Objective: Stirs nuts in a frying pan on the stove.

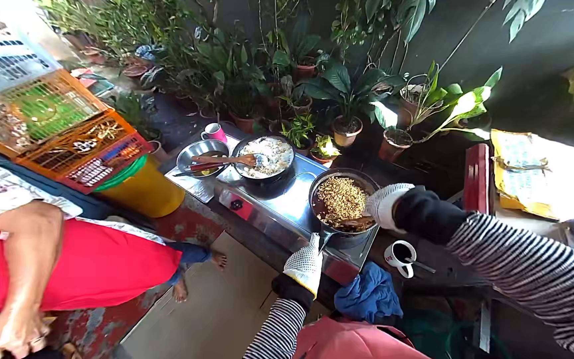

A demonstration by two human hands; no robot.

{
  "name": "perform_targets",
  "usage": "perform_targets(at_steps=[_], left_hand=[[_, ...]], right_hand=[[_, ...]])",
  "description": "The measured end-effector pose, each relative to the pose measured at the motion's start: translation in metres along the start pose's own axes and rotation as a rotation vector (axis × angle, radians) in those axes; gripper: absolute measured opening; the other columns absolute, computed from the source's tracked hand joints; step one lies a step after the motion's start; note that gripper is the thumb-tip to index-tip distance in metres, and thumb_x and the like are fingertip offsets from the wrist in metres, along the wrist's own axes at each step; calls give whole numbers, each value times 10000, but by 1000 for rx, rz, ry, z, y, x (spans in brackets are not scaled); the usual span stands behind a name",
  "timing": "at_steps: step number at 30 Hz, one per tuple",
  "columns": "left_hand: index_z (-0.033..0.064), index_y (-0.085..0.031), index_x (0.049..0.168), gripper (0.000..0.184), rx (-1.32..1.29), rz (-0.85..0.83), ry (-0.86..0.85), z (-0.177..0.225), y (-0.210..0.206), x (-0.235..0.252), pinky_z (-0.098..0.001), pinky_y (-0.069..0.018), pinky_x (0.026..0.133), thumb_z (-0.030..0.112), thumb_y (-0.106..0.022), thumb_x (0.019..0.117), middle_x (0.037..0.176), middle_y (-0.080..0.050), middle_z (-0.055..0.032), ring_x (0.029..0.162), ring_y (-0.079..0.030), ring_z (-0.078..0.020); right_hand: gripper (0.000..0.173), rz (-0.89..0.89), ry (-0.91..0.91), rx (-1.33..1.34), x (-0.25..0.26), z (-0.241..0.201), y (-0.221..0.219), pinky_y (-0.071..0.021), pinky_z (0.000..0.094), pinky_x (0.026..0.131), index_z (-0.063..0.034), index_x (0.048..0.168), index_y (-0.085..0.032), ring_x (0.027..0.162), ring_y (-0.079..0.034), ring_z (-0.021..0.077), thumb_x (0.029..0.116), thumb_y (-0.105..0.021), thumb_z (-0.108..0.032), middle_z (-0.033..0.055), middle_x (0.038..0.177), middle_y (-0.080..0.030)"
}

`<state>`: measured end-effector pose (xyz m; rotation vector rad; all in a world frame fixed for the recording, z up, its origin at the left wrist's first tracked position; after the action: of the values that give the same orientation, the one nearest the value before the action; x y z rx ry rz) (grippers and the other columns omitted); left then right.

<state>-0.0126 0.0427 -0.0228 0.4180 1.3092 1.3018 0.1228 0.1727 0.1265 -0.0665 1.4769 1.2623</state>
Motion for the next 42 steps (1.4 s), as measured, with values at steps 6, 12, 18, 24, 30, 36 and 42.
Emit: perform_targets(at_steps=[6,12,18,24,30,36,42], left_hand=[[267,-287,1639,615,36,-30,-13,0,0,3,-596,-569,910,357,-487,1065,1220,-720,-181,1054,-725,-379],[290,-268,1645,640,63,-53,17,1,3,2,-605,-559,929,350,-504,1053,1218,-725,-170,1079,-721,-373],[286,-279,1639,620,77,-53,5,2,5,0,-595,-568,917,368,-483,1059,1225,-720,-166,1078,-720,-370],[283,-266,1643,643,15,-69,23,7,1,-6,-595,-570,920,403,-493,1054,1212,-726,-168,1073,-723,-369],[265,-275,1645,659,-12,-53,3,4,-2,-5,-602,-558,940,430,-504,1049,1258,-709,-174,1105,-711,-372],[263,-292,1638,647,31,-51,5,6,0,-3,-592,-557,945,375,-529,1046,1272,-699,-180,1119,-705,-373],[275,-252,1650,654,52,-76,-4,6,0,-5,-599,-558,940,355,-508,1054,1260,-705,-181,1104,-709,-381]], right_hand=[[444,66,-180,280,-41,-29,-56,-476,693,964,-5,1452,-524,1220,-604,499,1025,-560,-118,316,1302,-625],[661,251,-271,386,4,-10,-87,-552,675,830,-272,1635,-316,1079,-671,507,1032,-476,-53,292,1308,-629],[541,281,-288,349,13,22,-25,-514,678,921,-223,1564,-453,1184,-642,466,1036,-529,-131,250,1291,-663],[543,283,-247,280,32,16,-20,-532,682,868,-182,1493,-533,1140,-657,463,963,-625,-106,248,1242,-678],[500,202,-239,208,-28,22,-45,-519,697,855,-271,1539,-479,1129,-648,499,1050,-495,-170,270,1246,-666],[488,63,-257,141,-54,15,-69,-536,683,818,-250,1459,-557,1094,-669,477,980,-624,-188,236,1195,-691],[545,237,-300,305,-1,9,-71,-531,692,847,-273,1549,-469,1126,-653,507,1032,-519,-111,276,1290,-650]])
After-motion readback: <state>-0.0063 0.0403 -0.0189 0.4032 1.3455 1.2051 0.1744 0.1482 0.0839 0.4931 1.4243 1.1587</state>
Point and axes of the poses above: each hand's wrist, its own x-axis towards the middle knuckle, its own y-axis out of the back of the hand, z = x × y, the point moved 5 cm from there along x, towards the middle knuckle
